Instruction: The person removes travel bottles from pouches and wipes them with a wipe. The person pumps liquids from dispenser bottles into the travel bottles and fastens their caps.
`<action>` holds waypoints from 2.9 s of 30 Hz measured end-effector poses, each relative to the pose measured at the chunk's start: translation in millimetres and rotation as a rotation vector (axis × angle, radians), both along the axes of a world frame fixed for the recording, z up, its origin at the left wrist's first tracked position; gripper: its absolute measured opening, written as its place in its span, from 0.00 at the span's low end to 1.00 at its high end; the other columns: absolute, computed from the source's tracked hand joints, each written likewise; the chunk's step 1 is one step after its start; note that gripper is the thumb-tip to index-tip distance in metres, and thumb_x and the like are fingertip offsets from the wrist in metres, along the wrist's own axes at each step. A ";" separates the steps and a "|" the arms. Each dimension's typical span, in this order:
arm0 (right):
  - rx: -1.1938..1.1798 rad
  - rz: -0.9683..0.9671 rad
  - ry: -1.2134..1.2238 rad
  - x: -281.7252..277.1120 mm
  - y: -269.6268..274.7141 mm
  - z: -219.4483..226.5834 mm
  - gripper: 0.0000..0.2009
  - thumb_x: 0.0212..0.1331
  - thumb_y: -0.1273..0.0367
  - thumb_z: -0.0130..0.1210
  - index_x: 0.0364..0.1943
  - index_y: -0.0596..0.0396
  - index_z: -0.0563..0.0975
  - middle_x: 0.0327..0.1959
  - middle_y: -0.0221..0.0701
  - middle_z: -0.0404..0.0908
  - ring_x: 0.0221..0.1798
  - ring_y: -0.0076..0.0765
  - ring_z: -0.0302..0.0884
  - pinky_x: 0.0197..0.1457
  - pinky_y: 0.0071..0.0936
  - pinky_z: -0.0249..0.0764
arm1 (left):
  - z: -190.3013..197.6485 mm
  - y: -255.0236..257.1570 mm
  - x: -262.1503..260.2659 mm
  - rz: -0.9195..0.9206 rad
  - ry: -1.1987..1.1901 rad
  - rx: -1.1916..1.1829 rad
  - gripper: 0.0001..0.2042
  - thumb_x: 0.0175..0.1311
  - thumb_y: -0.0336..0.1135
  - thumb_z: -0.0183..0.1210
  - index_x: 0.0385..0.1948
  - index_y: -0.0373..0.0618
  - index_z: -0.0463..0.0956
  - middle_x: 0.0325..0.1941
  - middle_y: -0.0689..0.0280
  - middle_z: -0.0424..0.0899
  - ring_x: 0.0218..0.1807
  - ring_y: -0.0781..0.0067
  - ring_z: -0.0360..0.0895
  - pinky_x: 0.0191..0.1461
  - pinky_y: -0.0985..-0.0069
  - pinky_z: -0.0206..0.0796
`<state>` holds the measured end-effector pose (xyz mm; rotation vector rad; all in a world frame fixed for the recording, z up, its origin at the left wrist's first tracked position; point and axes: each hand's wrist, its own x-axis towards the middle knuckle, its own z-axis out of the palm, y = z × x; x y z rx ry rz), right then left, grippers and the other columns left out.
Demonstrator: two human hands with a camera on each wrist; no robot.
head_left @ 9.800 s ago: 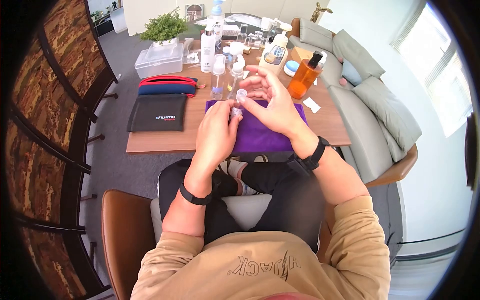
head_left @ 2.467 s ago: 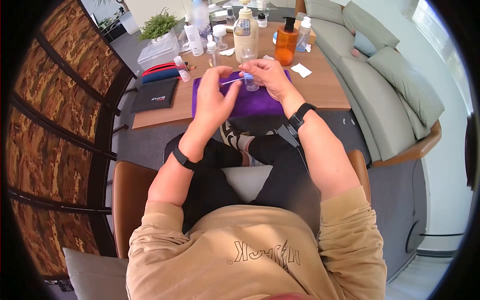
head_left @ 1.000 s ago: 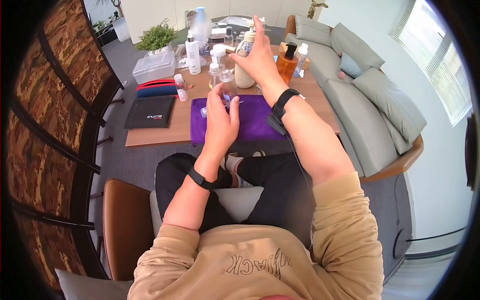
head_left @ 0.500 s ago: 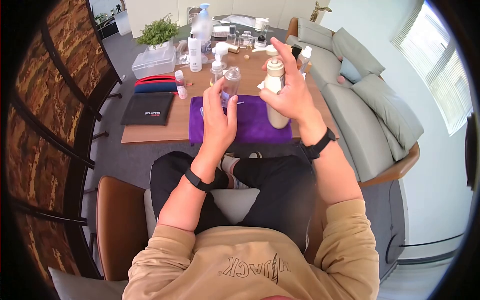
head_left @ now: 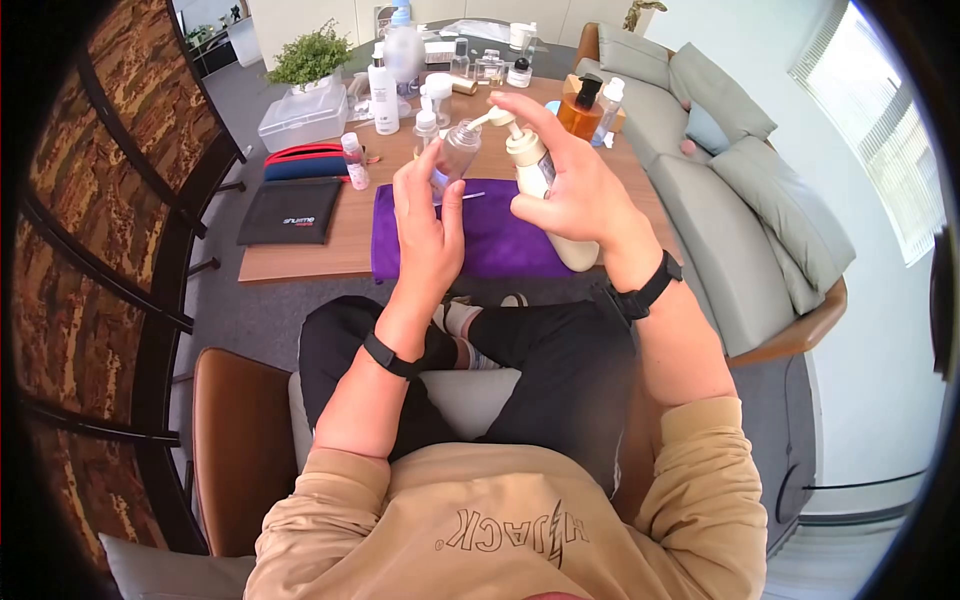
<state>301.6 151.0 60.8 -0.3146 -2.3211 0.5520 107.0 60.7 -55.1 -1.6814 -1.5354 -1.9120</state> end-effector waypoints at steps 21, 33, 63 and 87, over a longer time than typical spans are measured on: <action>0.008 -0.012 0.005 -9.8 -0.2 -4.2 0.48 0.49 0.71 0.67 0.84 0.36 0.71 0.77 0.42 0.84 0.66 0.63 0.88 0.68 0.46 0.84 | -14.5 9.2 -3.0 0.036 -0.045 -0.005 0.21 0.87 0.30 0.63 0.75 0.35 0.71 0.68 0.50 0.82 0.67 0.53 0.83 0.73 0.59 0.75; -0.043 -0.065 -0.021 -6.5 -3.7 -3.5 0.49 0.47 0.72 0.68 0.84 0.36 0.70 0.77 0.47 0.83 0.66 0.66 0.88 0.70 0.47 0.84 | -11.9 7.0 -1.0 -0.023 -0.123 -0.027 0.23 0.83 0.28 0.65 0.73 0.34 0.72 0.68 0.45 0.80 0.69 0.41 0.80 0.75 0.52 0.71; -0.133 -0.030 0.013 -1.9 0.3 -3.3 0.50 0.47 0.72 0.68 0.85 0.35 0.70 0.60 0.45 0.88 0.54 0.59 0.89 0.64 0.47 0.84 | -11.6 5.6 0.1 -0.006 -0.099 -0.036 0.22 0.85 0.29 0.64 0.74 0.34 0.72 0.67 0.47 0.82 0.69 0.44 0.81 0.76 0.53 0.71; -0.112 -0.036 -0.012 -3.8 -2.0 -5.2 0.49 0.48 0.71 0.69 0.84 0.36 0.70 0.60 0.44 0.89 0.56 0.60 0.90 0.65 0.46 0.84 | -9.9 4.1 0.0 -0.014 -0.091 -0.042 0.22 0.85 0.30 0.64 0.75 0.35 0.72 0.68 0.46 0.82 0.69 0.45 0.82 0.75 0.54 0.73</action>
